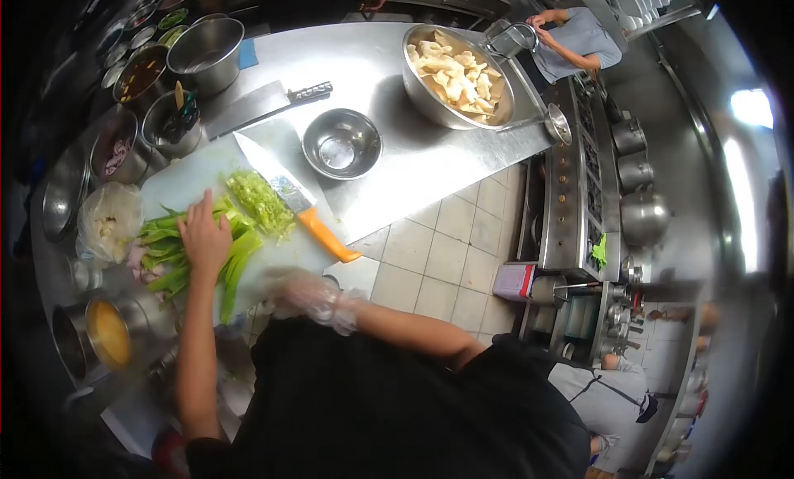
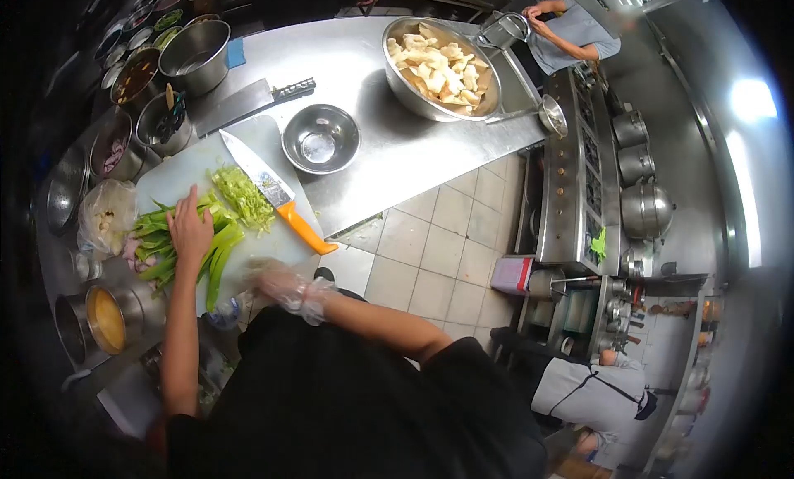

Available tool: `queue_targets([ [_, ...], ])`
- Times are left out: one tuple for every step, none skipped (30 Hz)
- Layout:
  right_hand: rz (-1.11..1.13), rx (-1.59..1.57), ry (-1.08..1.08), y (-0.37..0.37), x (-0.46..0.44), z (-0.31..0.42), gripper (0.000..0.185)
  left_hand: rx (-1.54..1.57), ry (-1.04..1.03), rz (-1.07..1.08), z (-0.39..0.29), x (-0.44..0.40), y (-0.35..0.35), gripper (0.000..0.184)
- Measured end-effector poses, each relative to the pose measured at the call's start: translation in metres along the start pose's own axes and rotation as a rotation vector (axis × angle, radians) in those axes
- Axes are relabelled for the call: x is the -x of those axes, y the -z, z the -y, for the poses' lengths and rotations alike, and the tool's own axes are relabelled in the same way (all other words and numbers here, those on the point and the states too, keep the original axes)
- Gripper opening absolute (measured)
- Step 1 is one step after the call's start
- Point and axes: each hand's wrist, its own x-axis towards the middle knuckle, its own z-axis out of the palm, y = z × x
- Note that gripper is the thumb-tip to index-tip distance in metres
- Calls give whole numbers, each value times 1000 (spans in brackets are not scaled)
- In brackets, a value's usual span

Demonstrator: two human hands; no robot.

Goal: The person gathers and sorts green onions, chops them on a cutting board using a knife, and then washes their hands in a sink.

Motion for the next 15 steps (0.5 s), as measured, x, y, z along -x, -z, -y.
queue_targets([
  [-8,-69,25,-25,-6,-12,32,-34,-54,-18,3,-1,-2,37],
  [51,-65,-147,-19,-28,6,23,-41,-73,-38,5,0,-7,34],
  [109,-62,-322,-15,-46,16,14,-43,-66,-42,6,1,-11,34],
  [113,-66,-322,-18,-59,11,14,-56,-87,-63,6,3,-14,33],
  [113,-62,-361,-19,-73,4,14,-68,-109,-82,5,5,-18,32],
  [113,-61,-404,-22,-84,-3,14,-68,-108,-73,4,6,-16,32],
  [117,-70,-413,-28,-90,-11,14,-70,-129,-65,2,6,-9,32],
  [178,-52,-388,-34,-93,-19,14,-71,-147,-53,2,7,-8,32],
  [246,-39,-361,-40,-94,-25,15,-71,-134,-33,5,10,-12,32],
  [370,11,-527,-14,-104,4,21,-34,-174,-153,9,11,-18,32],
  [311,42,-465,-10,-100,0,22,3,-210,-271,12,11,-26,32],
  [226,76,-417,0,-90,-4,24,23,-271,-351,16,8,-34,32],
  [141,111,-376,9,-78,-7,26,20,-311,-414,24,6,-41,33],
  [67,141,-373,24,-64,-8,28,46,-323,-456,23,4,-46,34],
  [6,148,-414,40,-51,-9,30,51,-312,-545,15,4,-47,33],
])
